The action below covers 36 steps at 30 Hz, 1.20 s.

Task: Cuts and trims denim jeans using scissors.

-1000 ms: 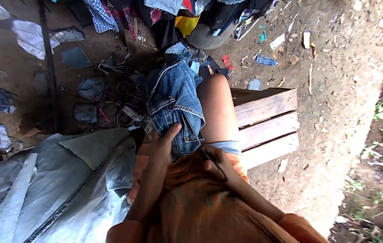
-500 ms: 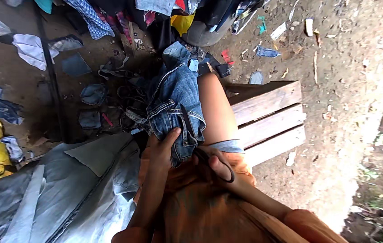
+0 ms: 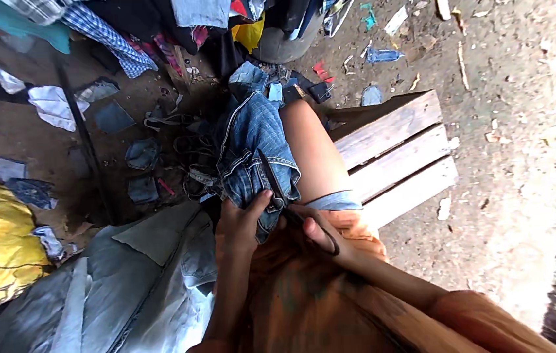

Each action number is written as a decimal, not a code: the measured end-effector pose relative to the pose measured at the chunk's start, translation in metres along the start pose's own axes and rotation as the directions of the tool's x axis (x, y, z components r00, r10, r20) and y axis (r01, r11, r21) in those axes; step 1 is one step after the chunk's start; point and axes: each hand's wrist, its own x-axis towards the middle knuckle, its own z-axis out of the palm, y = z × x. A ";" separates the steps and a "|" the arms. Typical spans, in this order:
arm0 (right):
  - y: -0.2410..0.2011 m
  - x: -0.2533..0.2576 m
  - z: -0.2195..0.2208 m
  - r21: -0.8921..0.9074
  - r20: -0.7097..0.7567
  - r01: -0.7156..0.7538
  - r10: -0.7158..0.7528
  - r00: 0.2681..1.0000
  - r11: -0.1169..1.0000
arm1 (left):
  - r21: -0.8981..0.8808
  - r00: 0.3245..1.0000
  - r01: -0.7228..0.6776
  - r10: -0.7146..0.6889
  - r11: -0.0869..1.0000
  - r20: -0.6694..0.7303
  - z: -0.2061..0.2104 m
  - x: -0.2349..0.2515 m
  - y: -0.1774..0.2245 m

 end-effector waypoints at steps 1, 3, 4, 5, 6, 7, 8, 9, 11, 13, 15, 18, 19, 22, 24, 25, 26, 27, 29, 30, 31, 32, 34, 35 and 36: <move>0.002 0.001 -0.001 0.017 0.007 -0.002 0.002 1.000 1.000 | -0.053 1.000 0.006 -0.006 0.999 -0.010 0.002 -0.002 -0.003; 0.004 0.000 -0.004 0.067 0.028 -0.030 0.029 0.999 0.997 | -0.139 1.000 0.012 -0.015 0.990 -0.019 0.006 -0.007 -0.006; 0.003 -0.001 -0.005 0.090 0.036 -0.044 0.041 0.999 0.995 | -0.165 1.000 0.008 -0.012 0.986 -0.022 0.008 -0.008 -0.007; 0.002 -0.001 -0.004 0.116 0.035 -0.054 0.050 0.998 0.992 | -0.179 1.000 0.002 -0.006 0.984 -0.019 0.008 -0.008 -0.008; 0.000 -0.002 -0.004 0.146 0.031 -0.061 0.057 0.998 0.987 | -0.187 1.000 -0.004 0.001 0.982 -0.018 0.008 -0.008 -0.008; -0.002 -0.004 -0.002 0.177 0.027 -0.063 0.059 0.998 0.982 | -0.201 1.000 -0.011 0.008 0.980 -0.016 0.008 -0.008 -0.010; -0.002 -0.006 -0.001 0.190 0.020 -0.058 0.055 0.998 0.980 | -0.212 1.000 -0.016 0.014 0.977 -0.011 0.008 -0.008 -0.011; -0.002 -0.008 0.000 0.191 0.005 -0.051 0.051 0.999 0.980 | -0.216 1.000 -0.018 0.017 0.976 -0.004 0.008 -0.007 -0.013; 0.001 -0.016 0.002 0.183 -0.030 -0.048 0.054 0.998 0.982 | -0.208 1.000 -0.012 0.013 0.978 0.005 0.007 -0.009 -0.015; 0.003 -0.029 0.001 0.173 -0.067 -0.050 0.063 0.996 0.984 | -0.171 1.000 0.015 -0.014 0.985 0.009 0.009 -0.016 -0.016; 0.004 -0.047 -0.004 0.189 -0.083 -0.074 0.091 0.992 0.979 | -0.123 0.998 0.055 -0.055 0.991 0.009 0.013 -0.029 -0.019; 0.004 -0.066 -0.016 0.146 -0.066 -0.111 0.122 0.990 0.983 | -0.060 0.994 0.098 -0.095 0.993 0.052 0.016 -0.044 -0.025; 0.004 -0.067 -0.019 0.118 -0.060 -0.116 0.124 0.990 0.986 | -0.033 0.993 0.108 -0.107 0.994 0.048 0.017 -0.045 -0.024; 0.003 -0.057 -0.021 -0.059 -0.080 -0.122 0.117 0.990 0.991 | 0.096 0.987 0.150 -0.154 0.984 0.042 0.011 -0.037 -0.013; 0.000 -0.049 -0.019 -0.175 -0.095 -0.117 0.102 0.990 0.978 | 0.156 0.994 0.095 -0.101 0.983 0.035 0.008 -0.021 0.000; -0.002 -0.046 -0.018 -0.207 -0.095 -0.114 0.096 0.991 0.972 | 0.165 0.998 0.052 -0.059 0.985 0.037 0.008 -0.012 0.005; -0.004 -0.042 -0.017 -0.214 -0.094 -0.105 0.087 0.992 0.971 | 0.153 0.998 0.020 -0.028 0.988 0.050 0.008 -0.005 0.008; -0.005 -0.039 -0.015 -0.210 -0.090 -0.101 0.084 0.992 0.973 | 0.130 0.998 -0.002 -0.005 0.992 0.058 0.008 0.000 0.010; -0.008 -0.031 -0.013 -0.189 -0.076 -0.087 0.073 0.994 0.978 | 0.072 0.999 -0.043 0.042 0.996 0.025 0.010 0.003 0.010; -0.009 -0.027 -0.011 -0.167 -0.068 -0.077 0.067 0.995 0.983 | 0.047 0.998 -0.060 0.061 0.997 -0.008 0.011 0.003 0.010; -0.009 -0.022 -0.008 -0.135 -0.058 -0.069 0.062 0.996 0.988 | 0.015 0.996 -0.073 0.074 0.997 -0.046 0.012 0.002 0.010; -0.009 -0.017 -0.005 -0.094 -0.049 -0.061 0.056 0.997 0.994 | -0.019 0.994 -0.085 0.083 0.996 -0.078 0.013 0.002 0.009; -0.009 -0.005 -0.002 -0.019 -0.032 -0.041 0.040 0.999 0.999 | -0.080 0.988 -0.115 0.106 0.990 -0.111 0.014 0.002 0.008; -0.010 0.000 -0.002 0.005 -0.014 -0.040 0.040 0.999 0.999 | -0.099 0.987 -0.124 0.113 0.987 -0.113 0.014 0.002 0.007; -0.012 0.005 -0.002 0.021 0.011 -0.038 0.037 0.999 0.999 | -0.112 0.986 -0.132 0.120 0.985 -0.114 0.015 0.003 0.008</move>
